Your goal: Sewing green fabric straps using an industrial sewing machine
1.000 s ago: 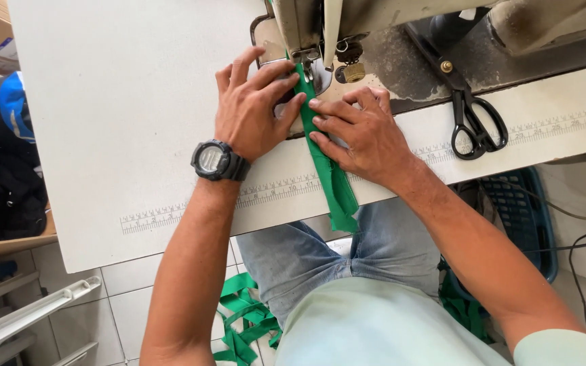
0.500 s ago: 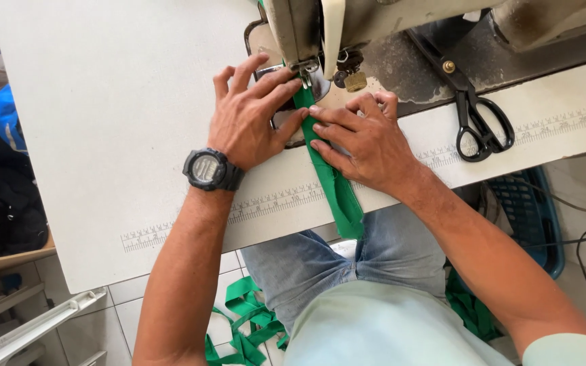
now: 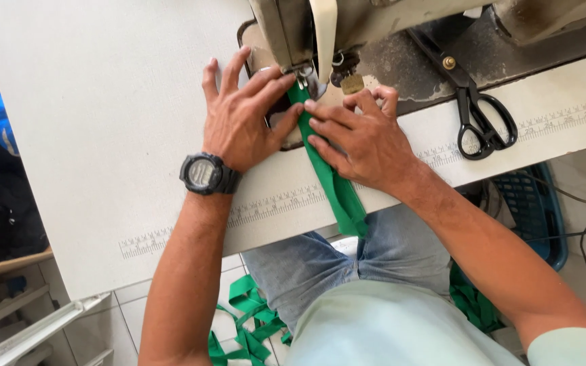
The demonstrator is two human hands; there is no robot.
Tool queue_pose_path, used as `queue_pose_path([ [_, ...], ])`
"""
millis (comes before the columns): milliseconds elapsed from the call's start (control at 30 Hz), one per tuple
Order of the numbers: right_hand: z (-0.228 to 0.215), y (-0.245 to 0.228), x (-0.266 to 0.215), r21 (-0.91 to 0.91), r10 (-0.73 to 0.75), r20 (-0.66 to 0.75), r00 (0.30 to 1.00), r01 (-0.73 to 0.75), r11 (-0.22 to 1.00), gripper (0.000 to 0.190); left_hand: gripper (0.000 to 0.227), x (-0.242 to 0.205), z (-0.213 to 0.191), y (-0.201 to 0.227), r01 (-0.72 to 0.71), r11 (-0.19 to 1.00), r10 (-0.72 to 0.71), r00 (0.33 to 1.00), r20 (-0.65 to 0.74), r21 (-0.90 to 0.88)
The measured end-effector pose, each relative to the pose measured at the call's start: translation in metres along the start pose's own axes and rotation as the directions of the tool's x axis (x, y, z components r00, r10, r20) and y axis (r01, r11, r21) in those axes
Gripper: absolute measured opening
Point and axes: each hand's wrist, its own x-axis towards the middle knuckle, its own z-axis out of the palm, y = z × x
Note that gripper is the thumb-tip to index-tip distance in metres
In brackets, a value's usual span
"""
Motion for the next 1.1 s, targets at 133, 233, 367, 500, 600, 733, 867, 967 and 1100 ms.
queue_pose_path([
  [133,0.003,0.002,0.002,0.008,0.013,0.008,1.0,-0.013,1.0,0.023,0.041,0.008,0.002,-0.01,-0.004,1.0,0.003,1.0,-0.016,-0.016],
  [233,0.002,-0.004,0.001,-0.03,0.027,0.032,0.999,-0.026,0.999,0.027,0.041,0.007,0.004,-0.015,0.007,1.0,-0.006,0.999,0.04,-0.02],
  [367,0.004,0.004,-0.005,-0.028,0.041,0.066,0.997,-0.039,0.999,0.026,0.04,0.005,0.009,-0.001,0.094,0.995,-0.094,0.995,0.017,-0.044],
  [500,-0.002,0.0,-0.014,0.133,0.054,0.064,0.996,-0.062,0.989,0.032,0.038,-0.026,-0.006,0.05,0.268,0.956,-0.288,0.936,-0.204,-0.121],
  [600,-0.026,-0.011,-0.046,0.275,0.097,-0.134,0.986,-0.057,0.96,0.032,0.026,-0.067,-0.018,0.118,0.421,0.89,-0.454,0.851,-0.265,-0.175],
  [733,-0.05,-0.031,-0.074,0.369,0.153,-0.098,0.983,-0.107,0.923,0.033,0.014,-0.095,-0.024,0.194,0.513,0.803,-0.575,0.802,-0.166,-0.302],
  [867,-0.043,-0.033,-0.09,0.329,0.142,-0.09,0.986,-0.105,0.938,0.03,0.041,-0.099,-0.025,0.226,0.744,0.652,-0.713,0.667,0.218,-0.145],
  [967,-0.038,-0.032,-0.085,0.334,0.148,-0.115,0.982,-0.102,0.937,0.021,0.056,-0.099,-0.01,0.23,0.83,0.542,-0.711,0.537,0.453,-0.133],
  [1100,-0.038,-0.033,-0.078,0.336,0.132,-0.091,0.987,-0.095,0.937,0.01,0.021,-0.113,0.02,0.24,0.736,0.323,-0.782,0.562,0.27,-0.595],
])
